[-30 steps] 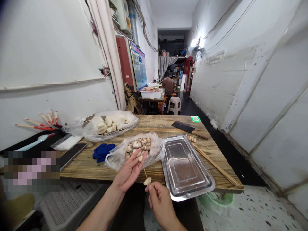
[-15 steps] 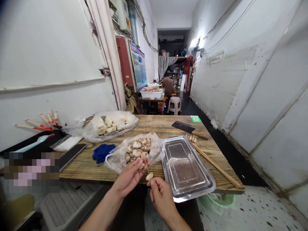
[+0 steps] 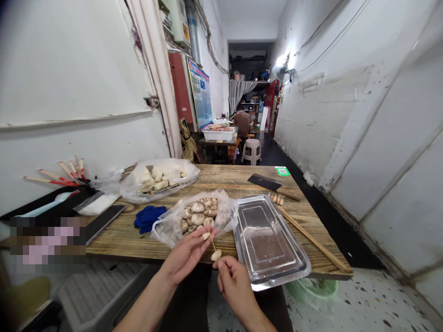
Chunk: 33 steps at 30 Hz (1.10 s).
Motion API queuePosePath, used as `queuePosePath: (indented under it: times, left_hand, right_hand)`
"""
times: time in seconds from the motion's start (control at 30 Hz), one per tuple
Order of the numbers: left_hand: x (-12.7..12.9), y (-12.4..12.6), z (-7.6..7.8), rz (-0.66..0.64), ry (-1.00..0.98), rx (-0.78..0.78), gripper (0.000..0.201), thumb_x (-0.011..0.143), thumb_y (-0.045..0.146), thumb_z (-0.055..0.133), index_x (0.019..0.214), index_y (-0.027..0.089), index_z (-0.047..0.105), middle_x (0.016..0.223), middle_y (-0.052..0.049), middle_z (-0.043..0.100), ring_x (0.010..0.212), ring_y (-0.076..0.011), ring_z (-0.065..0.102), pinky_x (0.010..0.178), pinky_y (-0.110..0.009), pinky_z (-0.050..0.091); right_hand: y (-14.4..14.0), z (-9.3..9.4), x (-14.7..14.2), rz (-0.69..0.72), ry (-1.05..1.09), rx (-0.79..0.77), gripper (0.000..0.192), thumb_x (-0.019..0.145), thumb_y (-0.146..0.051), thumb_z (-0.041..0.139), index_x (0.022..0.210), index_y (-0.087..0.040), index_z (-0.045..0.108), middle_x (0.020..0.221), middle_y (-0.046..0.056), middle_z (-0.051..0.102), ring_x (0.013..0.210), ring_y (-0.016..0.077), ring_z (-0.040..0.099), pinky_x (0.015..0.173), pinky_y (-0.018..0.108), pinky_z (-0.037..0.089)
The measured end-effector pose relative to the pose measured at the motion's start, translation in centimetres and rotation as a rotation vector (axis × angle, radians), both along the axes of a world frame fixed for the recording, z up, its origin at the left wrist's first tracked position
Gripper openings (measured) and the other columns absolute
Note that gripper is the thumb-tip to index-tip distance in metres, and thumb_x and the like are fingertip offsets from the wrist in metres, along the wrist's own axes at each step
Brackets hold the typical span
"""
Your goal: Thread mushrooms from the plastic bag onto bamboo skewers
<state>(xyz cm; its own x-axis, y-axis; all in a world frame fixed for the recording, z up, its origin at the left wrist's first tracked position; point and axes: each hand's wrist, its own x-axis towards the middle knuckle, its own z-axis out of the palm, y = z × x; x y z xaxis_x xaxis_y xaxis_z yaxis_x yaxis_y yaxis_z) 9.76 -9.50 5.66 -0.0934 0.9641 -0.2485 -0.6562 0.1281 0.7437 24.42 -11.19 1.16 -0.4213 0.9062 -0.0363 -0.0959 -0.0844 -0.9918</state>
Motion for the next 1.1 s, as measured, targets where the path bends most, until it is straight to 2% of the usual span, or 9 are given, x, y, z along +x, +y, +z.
queuePosePath:
  times: [0.07,0.17,0.3,0.5,0.73,0.93,1.1]
  left_hand:
    - [-0.1,-0.2,0.4,-0.045,-0.005,0.034,0.029,0.070,-0.006,0.049,0.091,0.008,0.063,0.109,-0.011,0.059,0.107,-0.0170,0.050,0.094,-0.023,0.039]
    - [0.0,-0.7,0.9,-0.108,0.027,0.090,0.028,0.072,0.000,0.053,0.097,0.009,0.061,0.111,-0.010,0.059,0.112,-0.0182,0.046,0.099,-0.023,0.034]
    - [0.3,-0.8,1.0,-0.130,0.069,0.122,0.023,0.076,0.011,0.054,0.097,0.007,0.061,0.106,-0.013,0.060,0.110,-0.0226,0.047,0.097,-0.029,0.037]
    - [-0.1,0.2,0.2,0.056,-0.078,0.037,0.023,0.077,0.006,0.051,0.098,0.007,0.058,0.105,-0.016,0.061,0.106,-0.0217,0.051,0.089,-0.026,0.045]
    - [-0.6,0.4,0.2,0.048,-0.201,0.033,0.030,0.076,-0.002,0.045,0.104,0.004,0.055,0.110,-0.018,0.057,0.109,-0.0226,0.048,0.093,-0.028,0.042]
    - [-0.7,0.9,-0.4,0.147,-0.183,0.044,0.015,0.075,0.000,0.049,0.083,0.006,0.060,0.099,-0.015,0.063,0.106,-0.0233,0.051,0.086,-0.027,0.048]
    - [-0.7,1.2,-0.9,0.189,-0.176,0.000,0.013,0.077,0.004,0.049,0.084,0.006,0.060,0.093,-0.016,0.065,0.099,-0.0236,0.056,0.080,-0.028,0.051]
  right_hand:
    - [-0.3,-0.1,0.1,0.006,0.004,-0.013,0.039,0.079,-0.052,0.043,0.078,-0.013,0.052,0.039,-0.010,0.035,0.029,0.0018,0.025,0.029,0.013,0.016]
    - [-0.5,-0.2,0.4,0.009,0.008,-0.011,0.041,0.078,-0.052,0.043,0.080,-0.013,0.053,0.039,-0.010,0.035,0.030,0.0020,0.024,0.030,0.013,0.016]
    - [-0.9,-0.1,0.8,0.013,0.015,-0.021,0.041,0.077,-0.053,0.044,0.080,-0.013,0.053,0.039,-0.010,0.035,0.030,0.0023,0.024,0.030,0.013,0.016]
    - [-2.0,0.2,0.9,0.040,-0.014,-0.055,0.044,0.076,-0.056,0.043,0.079,-0.014,0.053,0.038,-0.010,0.035,0.029,0.0024,0.021,0.030,0.014,0.015]
    - [-2.2,-0.3,0.8,0.043,-0.058,-0.011,0.042,0.077,-0.054,0.042,0.076,-0.014,0.052,0.038,-0.009,0.033,0.032,0.0030,0.022,0.032,0.015,0.013]
    - [-2.2,-0.2,0.8,0.061,-0.069,-0.001,0.042,0.078,-0.055,0.041,0.076,-0.014,0.051,0.038,-0.010,0.031,0.032,0.0031,0.021,0.033,0.016,0.013]
    - [-2.2,0.0,0.8,0.050,-0.055,-0.013,0.042,0.077,-0.055,0.042,0.075,-0.014,0.051,0.037,-0.010,0.031,0.031,0.0029,0.021,0.032,0.015,0.013]
